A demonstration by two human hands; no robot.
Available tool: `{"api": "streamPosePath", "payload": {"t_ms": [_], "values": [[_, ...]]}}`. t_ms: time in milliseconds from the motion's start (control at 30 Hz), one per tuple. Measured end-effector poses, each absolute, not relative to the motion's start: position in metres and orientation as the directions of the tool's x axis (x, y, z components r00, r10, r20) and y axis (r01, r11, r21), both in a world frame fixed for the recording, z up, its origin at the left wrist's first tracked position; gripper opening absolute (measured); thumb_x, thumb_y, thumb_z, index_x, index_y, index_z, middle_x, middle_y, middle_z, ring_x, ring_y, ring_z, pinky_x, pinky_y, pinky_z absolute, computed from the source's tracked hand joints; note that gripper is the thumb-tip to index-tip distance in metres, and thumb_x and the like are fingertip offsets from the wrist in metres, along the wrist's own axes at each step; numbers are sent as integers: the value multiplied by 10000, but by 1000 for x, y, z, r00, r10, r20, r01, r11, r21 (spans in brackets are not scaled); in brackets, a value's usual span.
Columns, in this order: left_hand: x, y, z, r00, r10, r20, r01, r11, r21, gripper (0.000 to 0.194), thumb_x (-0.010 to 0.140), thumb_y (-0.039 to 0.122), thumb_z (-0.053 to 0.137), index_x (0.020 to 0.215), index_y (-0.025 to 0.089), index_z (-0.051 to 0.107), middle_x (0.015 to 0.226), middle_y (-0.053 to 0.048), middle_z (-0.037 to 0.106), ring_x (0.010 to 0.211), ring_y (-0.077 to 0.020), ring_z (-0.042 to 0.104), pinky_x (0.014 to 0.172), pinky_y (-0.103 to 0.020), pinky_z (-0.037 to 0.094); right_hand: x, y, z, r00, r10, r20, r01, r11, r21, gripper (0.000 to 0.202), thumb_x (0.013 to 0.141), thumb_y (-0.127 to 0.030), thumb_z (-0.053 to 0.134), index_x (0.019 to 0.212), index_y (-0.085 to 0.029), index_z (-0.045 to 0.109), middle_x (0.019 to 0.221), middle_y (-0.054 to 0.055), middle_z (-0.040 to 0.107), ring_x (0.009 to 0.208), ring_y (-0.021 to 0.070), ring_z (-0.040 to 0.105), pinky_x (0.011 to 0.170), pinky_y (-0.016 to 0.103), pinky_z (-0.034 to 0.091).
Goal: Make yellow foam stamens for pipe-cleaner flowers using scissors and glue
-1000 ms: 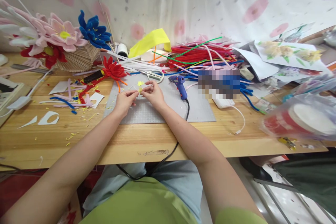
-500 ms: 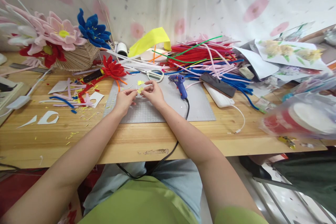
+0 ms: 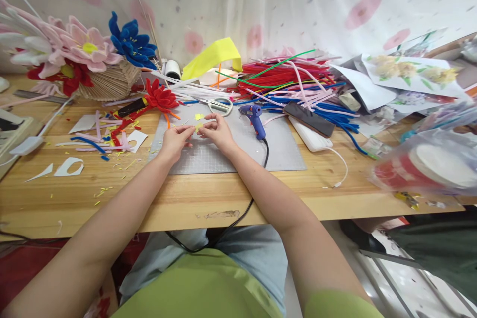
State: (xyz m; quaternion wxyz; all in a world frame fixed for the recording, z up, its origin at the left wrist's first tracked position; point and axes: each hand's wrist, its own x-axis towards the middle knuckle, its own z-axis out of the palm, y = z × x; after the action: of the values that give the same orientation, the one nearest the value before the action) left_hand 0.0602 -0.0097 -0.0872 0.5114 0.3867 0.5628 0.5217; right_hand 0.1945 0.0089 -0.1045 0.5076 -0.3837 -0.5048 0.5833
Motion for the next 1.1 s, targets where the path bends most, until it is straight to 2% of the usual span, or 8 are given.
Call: {"api": "streamPosePath", "payload": {"t_ms": [367, 800, 1100], "values": [[59, -8, -92, -173, 972, -158, -102, 141, 985, 240, 592, 290, 721, 752, 114, 692, 575, 22, 552, 509, -60, 457, 404, -165, 381, 195, 9, -106, -191, 980, 56, -203, 16, -979, 472, 606, -288, 727, 921, -229, 380, 711, -79, 611, 686, 110, 655, 630, 268, 545], [59, -5, -92, -176, 969, -174, -108, 156, 982, 194, 563, 249, 744, 664, 109, 655, 546, 23, 569, 429, -43, 413, 346, -166, 336, 192, 5, -104, -298, 953, 47, -196, -13, -980, 506, 586, -232, 750, 951, -223, 400, 685, -73, 660, 655, 112, 651, 711, 311, 552], [60, -3, -91, -188, 967, -169, -119, 149, 982, 220, 546, 273, 767, 639, 122, 636, 547, 25, 554, 465, -45, 436, 366, -148, 338, 194, 10, -106, -245, 969, 34, -226, -23, -974, 475, 604, -248, 746, 932, -227, 403, 647, -78, 651, 659, 124, 669, 705, 312, 557]]}}
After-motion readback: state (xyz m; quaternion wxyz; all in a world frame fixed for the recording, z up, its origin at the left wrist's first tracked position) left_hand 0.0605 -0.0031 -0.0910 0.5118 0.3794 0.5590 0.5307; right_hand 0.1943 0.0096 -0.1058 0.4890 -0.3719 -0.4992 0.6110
